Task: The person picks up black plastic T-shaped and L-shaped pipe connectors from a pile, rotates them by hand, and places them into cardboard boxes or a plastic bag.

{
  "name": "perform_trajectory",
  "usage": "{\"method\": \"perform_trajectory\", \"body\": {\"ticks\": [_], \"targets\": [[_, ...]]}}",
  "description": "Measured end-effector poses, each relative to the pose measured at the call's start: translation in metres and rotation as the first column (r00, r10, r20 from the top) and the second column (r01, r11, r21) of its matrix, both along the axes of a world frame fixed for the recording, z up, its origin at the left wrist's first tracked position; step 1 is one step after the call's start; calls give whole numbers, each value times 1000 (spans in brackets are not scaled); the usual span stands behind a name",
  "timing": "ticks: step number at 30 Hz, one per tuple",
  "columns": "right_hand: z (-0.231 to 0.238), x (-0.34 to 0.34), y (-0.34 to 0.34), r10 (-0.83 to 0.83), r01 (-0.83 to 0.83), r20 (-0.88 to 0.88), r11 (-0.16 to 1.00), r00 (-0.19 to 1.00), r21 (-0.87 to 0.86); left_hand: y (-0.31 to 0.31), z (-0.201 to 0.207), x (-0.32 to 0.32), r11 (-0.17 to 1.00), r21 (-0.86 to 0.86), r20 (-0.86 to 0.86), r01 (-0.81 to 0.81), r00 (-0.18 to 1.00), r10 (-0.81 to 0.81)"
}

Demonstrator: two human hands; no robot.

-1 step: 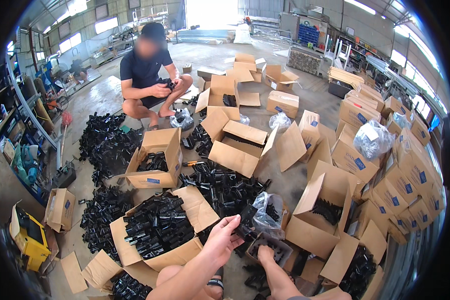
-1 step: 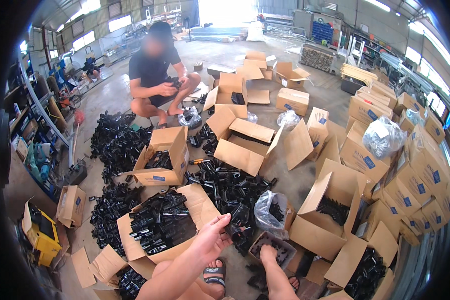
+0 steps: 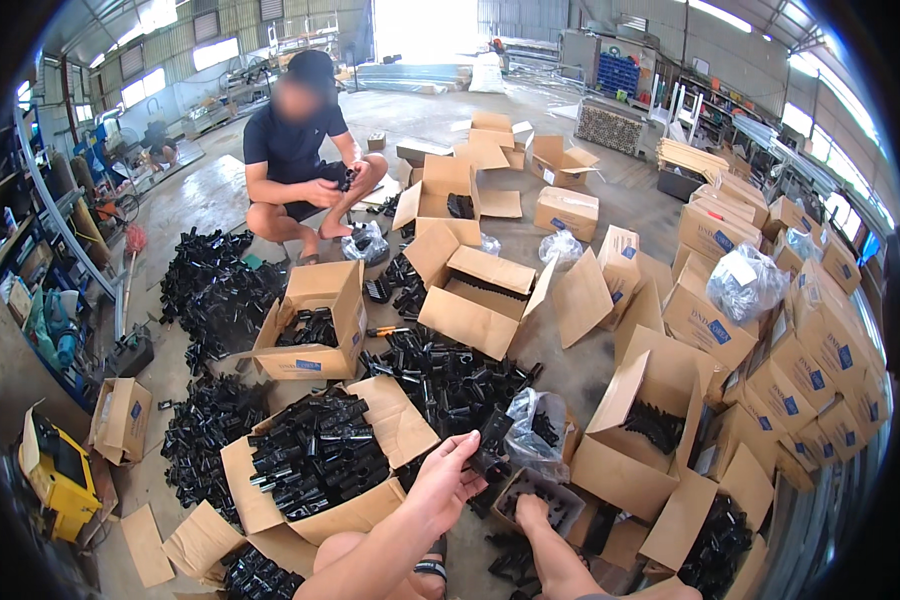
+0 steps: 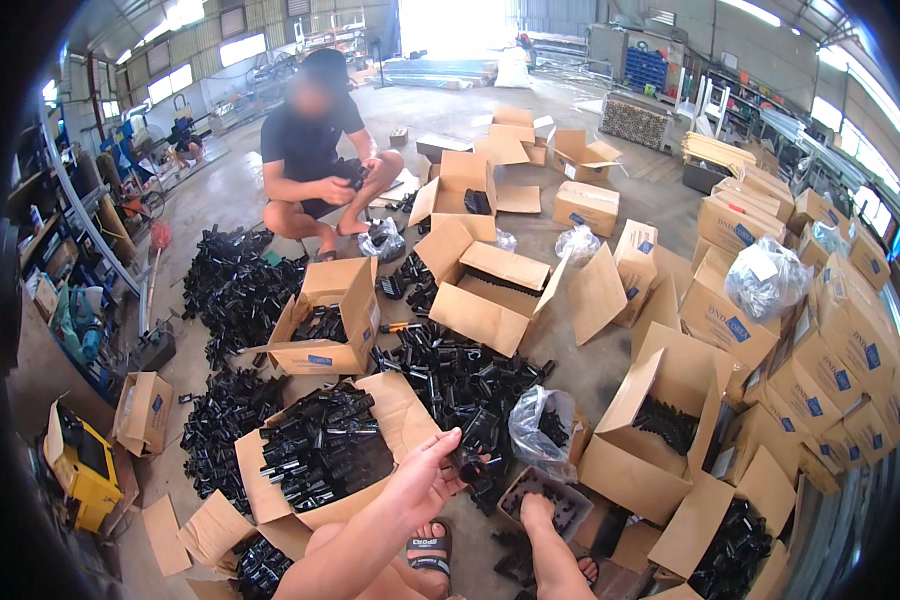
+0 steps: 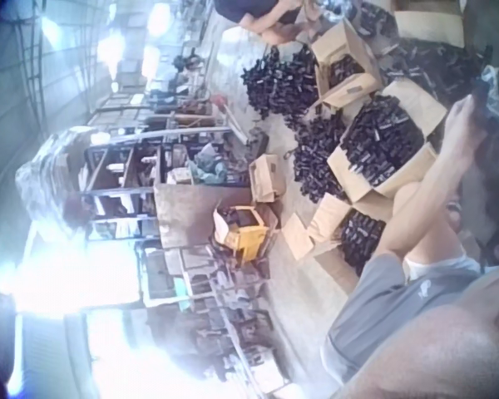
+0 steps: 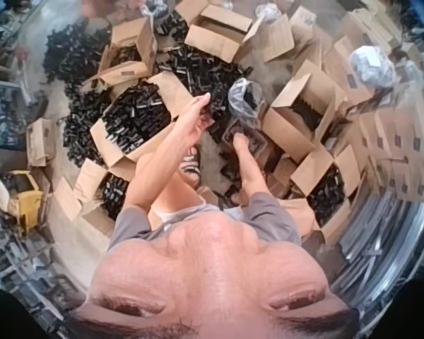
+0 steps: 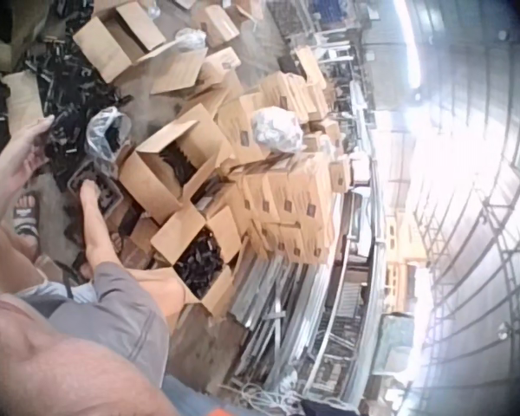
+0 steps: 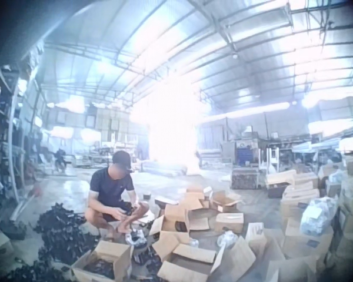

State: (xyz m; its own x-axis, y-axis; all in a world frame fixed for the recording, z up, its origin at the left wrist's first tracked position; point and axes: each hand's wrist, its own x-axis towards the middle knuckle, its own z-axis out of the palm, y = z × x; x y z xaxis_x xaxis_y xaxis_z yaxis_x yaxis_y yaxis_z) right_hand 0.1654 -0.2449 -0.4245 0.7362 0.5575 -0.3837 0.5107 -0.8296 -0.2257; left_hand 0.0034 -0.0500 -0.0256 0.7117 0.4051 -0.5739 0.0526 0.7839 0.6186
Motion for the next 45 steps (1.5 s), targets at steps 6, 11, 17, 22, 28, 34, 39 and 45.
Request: {"method": "perform_trajectory", "body": {"ticks": [6, 11, 17, 22, 28, 34, 39, 45], "targets": [[24, -5, 6, 88, -91, -30, 985, 996, -146, 1, 0, -2, 999, -23, 14, -27, 1000, 28], [36, -10, -1, -273, 283, -78, 940, 959, 189, 4, 3, -2, 999, 10, 5, -47, 999, 47], [130, -17, 13, -314, 495, -386, 463, 867, 735, -2, 3, -3, 962, 242, 70, -123, 992, 110], [312, -39, 54, -5, 574, -578, 120, 816, 810, -3, -9, 12, 892, 424, 138, -160, 984, 111], [393, -70, 71, 203, 592, -575, -31, 793, 805, -13, 5, 6, 846, 495, 195, -201, 974, 117], [407, -74, 78, 183, 635, -624, -2, 759, 772, -16, 7, 6, 784, 568, 242, -251, 961, 132], [400, -79, 81, 160, 658, -647, -27, 746, 752, -23, 5, 8, 678, 674, 291, -294, 949, 122], [399, -91, 94, 86, 656, -650, -90, 755, 750, -21, 5, 3, 675, 639, 372, -370, 916, 150]]}}
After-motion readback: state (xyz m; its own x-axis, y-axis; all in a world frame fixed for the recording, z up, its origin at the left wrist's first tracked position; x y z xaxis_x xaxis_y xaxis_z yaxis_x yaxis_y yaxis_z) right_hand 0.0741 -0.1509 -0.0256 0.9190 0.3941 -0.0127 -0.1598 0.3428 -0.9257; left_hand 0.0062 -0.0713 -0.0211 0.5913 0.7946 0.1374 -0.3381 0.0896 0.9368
